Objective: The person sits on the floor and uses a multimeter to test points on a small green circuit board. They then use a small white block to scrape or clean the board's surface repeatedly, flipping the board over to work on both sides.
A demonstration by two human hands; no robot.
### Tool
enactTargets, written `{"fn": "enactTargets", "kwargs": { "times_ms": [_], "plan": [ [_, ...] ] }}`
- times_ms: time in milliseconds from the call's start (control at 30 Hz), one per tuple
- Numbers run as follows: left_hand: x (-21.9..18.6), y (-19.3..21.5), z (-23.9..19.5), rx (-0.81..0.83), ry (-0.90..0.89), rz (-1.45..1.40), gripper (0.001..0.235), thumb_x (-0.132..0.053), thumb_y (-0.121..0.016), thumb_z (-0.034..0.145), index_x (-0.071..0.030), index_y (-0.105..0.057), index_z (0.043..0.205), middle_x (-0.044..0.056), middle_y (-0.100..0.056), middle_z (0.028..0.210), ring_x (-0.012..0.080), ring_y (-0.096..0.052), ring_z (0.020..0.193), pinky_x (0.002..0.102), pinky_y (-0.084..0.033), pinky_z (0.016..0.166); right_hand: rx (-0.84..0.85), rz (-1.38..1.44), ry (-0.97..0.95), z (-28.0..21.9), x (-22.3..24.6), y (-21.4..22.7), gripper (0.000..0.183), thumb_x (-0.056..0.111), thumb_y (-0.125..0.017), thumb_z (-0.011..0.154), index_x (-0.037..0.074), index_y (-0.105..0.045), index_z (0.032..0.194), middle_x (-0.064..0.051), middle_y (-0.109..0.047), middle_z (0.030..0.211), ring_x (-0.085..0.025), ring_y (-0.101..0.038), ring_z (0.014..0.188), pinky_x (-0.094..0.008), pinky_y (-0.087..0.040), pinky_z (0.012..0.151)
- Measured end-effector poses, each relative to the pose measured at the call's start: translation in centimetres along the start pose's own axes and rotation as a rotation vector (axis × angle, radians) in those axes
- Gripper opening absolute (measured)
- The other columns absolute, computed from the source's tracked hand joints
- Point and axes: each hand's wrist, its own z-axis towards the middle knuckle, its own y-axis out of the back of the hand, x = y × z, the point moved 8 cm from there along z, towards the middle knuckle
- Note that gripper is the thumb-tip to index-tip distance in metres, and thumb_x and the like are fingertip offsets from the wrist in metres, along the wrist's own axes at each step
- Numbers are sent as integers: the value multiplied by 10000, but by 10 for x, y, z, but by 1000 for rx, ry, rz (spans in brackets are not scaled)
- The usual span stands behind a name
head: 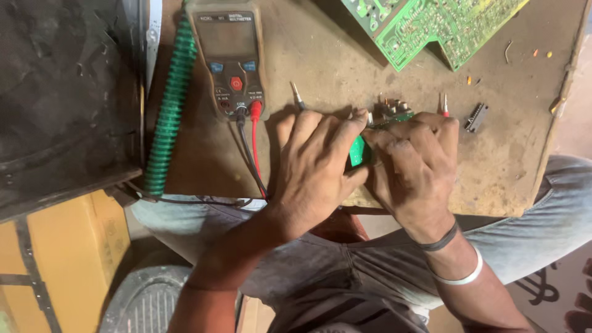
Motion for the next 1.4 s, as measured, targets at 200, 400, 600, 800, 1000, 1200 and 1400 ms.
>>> {"fn": "enactTargets", "kwargs": {
  "times_ms": [200, 400, 600, 800, 1000, 1200, 1400],
  "plan": [
    [-3, 2, 4, -10, -8, 12, 720, -251, -892, 731, -77, -569, 1351, 50, -655, 1173, 269, -547, 1116, 481, -341, 1035, -30, -3, -17, 1, -1, 2, 284, -13, -826, 864, 72, -692, 1100, -77, -661, 1043, -308, -567, 1002, -408, -442, 866],
    [-4, 3, 3, -18, -22, 32, 748, -226, -889, 725, -71, -562, 1380, 53, -645, 1166, 267, -551, 1120, 481, -341, 1039, -39, 18, -34, 3, -3, 1, 295, -6, -832, 826, 66, -703, 1082, -75, -663, 1019, -288, -546, 928, -415, -445, 858],
    [-4, 2, 6, -21, -18, 31, 762, -208, -884, 691, -71, -567, 1370, 51, -658, 1203, 274, -547, 1115, 473, -350, 1023, -32, 30, -18, 11, 2, 3, 293, -3, -820, 828, 65, -701, 1087, -66, -669, 1033, -280, -562, 916, -415, -451, 867],
    [-5, 4, 7, -66, -39, 54, 717, -220, -887, 729, -84, -569, 1357, 43, -662, 1195, 266, -556, 1125, 486, -341, 1035, -40, 35, -29, 13, 2, 2, 285, 3, -806, 820, 68, -719, 1083, -68, -668, 1017, -295, -569, 897, -417, -447, 878],
    [-9, 6, 8, -75, -48, 92, 686, -312, -877, 771, -88, -573, 1344, 43, -663, 1203, 259, -566, 1139, 506, -316, 1074, -136, 557, -433, -14, -29, 14, 198, 26, -732, 958, 77, -728, 1149, -42, -698, 992, -182, -585, 889, -329, -462, 830],
    [-11, 5, 9, -39, -51, 116, 677, -429, -835, 849, -90, -562, 1368, 56, -669, 1307, 246, -565, 1173, 488, -314, 1065, -248, 2087, -994, -68, -58, -13, 184, 70, -655, 1040, -31, -681, 1191, -82, -603, 996, -156, -529, 844, -253, -446, 644],
    [-10, 1, 10, -14, -25, 142, 681, -422, -858, 812, -112, -583, 1352, 42, -659, 1118, 254, -560, 1127, 498, -314, 1066, -156, 2364, -989, -75, -51, -24, 165, 81, -634, 1069, -19, -656, 1199, -70, -563, 1027, -150, -508, 854, -241, -431, 656]
  ]
}}
